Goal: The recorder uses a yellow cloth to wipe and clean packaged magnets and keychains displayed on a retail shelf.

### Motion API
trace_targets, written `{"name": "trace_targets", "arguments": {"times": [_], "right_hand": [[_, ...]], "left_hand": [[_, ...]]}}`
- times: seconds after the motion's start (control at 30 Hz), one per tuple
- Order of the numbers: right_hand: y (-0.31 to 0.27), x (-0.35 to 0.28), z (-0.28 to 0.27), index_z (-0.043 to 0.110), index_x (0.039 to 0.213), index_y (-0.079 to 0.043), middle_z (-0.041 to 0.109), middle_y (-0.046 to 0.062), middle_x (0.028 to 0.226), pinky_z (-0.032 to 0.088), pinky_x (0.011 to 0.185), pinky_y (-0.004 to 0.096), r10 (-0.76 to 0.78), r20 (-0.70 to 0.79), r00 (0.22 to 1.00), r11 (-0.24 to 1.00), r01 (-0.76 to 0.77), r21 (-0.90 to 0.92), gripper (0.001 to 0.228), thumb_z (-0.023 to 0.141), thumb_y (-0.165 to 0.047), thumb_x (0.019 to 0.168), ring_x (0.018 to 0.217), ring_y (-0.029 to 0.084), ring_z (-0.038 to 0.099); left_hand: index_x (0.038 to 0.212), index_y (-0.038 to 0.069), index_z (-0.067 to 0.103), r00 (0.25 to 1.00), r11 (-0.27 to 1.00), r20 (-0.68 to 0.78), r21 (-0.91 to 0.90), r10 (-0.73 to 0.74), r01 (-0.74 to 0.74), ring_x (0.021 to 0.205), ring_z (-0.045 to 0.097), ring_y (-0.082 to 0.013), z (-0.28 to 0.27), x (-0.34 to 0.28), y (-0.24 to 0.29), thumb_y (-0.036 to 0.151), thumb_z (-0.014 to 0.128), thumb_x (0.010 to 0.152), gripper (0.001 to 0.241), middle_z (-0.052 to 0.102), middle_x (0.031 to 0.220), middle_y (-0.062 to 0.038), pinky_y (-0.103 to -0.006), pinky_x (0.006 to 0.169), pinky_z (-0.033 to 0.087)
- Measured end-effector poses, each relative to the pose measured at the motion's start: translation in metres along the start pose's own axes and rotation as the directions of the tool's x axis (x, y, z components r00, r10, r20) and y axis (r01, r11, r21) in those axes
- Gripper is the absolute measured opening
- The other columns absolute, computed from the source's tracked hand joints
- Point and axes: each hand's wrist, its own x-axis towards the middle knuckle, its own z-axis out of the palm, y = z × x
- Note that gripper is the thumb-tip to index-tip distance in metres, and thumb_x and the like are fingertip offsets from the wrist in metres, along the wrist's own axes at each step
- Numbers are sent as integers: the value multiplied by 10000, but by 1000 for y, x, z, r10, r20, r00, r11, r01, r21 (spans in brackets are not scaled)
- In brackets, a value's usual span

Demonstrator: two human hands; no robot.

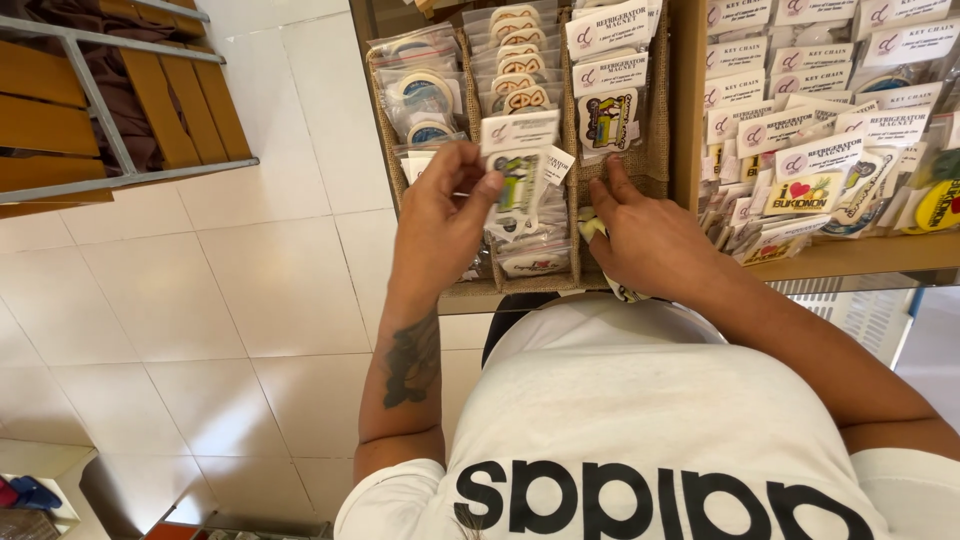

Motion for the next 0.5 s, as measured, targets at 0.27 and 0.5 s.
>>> {"name": "trace_targets", "arguments": {"times": [0.27,0.5], "right_hand": [[7,2,17,450,1515,-9,332,309,1616,589,772,612,-28,-73,997,995,21,-97,723,585,-293,864,930,560,705],[14,-3,27,499,1439,19,378,376,1556,603,571,558,-177,-201,964,977,147,-153,674,613,-280,846,643,518,731]], "left_hand": [[1134,34,581,989,986,47,90,138,-142,782,723,-301,69,45,6,33,651,918,227,713,944,-159,-408,670,598],[1167,-2,465,973,881,94,412,212,-232,814,712,-425,107,59,-12,-47,571,850,338,700,1011,-243,-524,709,545]]}}
